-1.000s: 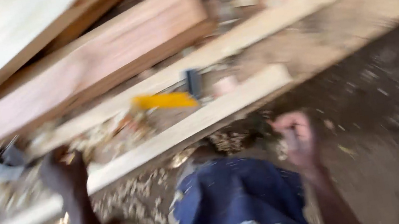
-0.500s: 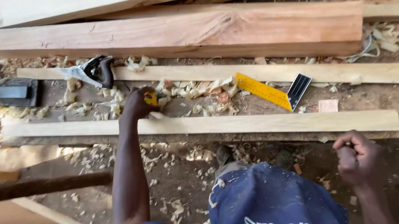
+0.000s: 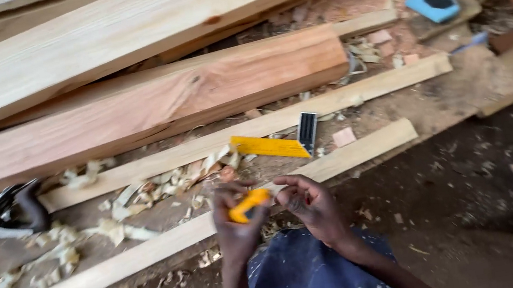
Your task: The person measures a long, thin piece of wood with a tape measure and marks it with a pencil. They then use a try square to draw a perpendicular line across the wood. The person repeats the measuring and marking process on a larger wooden plank.
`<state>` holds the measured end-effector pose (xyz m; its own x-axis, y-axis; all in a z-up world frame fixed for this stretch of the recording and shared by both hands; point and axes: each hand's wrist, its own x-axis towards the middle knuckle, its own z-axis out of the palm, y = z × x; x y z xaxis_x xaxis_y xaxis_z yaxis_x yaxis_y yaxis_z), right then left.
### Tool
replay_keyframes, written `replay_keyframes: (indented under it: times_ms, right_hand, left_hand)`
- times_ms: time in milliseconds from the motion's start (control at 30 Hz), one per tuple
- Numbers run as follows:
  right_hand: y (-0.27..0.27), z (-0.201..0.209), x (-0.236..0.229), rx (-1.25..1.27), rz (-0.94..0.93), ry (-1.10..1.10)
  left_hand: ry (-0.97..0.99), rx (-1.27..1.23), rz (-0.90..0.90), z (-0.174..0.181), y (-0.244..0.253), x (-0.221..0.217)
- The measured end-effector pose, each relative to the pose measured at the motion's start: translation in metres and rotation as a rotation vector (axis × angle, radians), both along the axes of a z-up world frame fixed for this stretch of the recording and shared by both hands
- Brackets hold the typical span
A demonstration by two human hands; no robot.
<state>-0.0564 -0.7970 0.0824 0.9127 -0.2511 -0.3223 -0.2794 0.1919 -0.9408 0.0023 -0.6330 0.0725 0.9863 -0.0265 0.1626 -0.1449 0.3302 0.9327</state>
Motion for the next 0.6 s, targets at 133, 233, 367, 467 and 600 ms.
replay_keyframes:
  times_ms: [133,233,367,467,600]
  right_hand:
    - [-0.021,-0.025,-0.007,0.019,-0.038,-0.010]
    - [-0.034,-0.027,-0.022,0.123,-0.040,0.004]
    - [-0.045,-0.004,-0.045,0.324,0.143,0.154]
    - [-0.055,-0.014,-0.055,0.379,0.036,0.144]
    - [-0.136,-0.011,-0.053,0.314,-0.113,0.164]
  left_hand:
    - [-0.031,0.407,-0.297,0.037,-0.020,-0.009]
    - [-0.082,0.632,-0.521,0.033,-0.023,-0.007]
    - [-0.245,0.891,-0.633,0.015,-0.024,-0.018]
    - [-0.274,1.012,-0.611,0.023,-0.033,-0.023]
    - [0.047,1.151,-0.491,0.033,-0.015,-0.012]
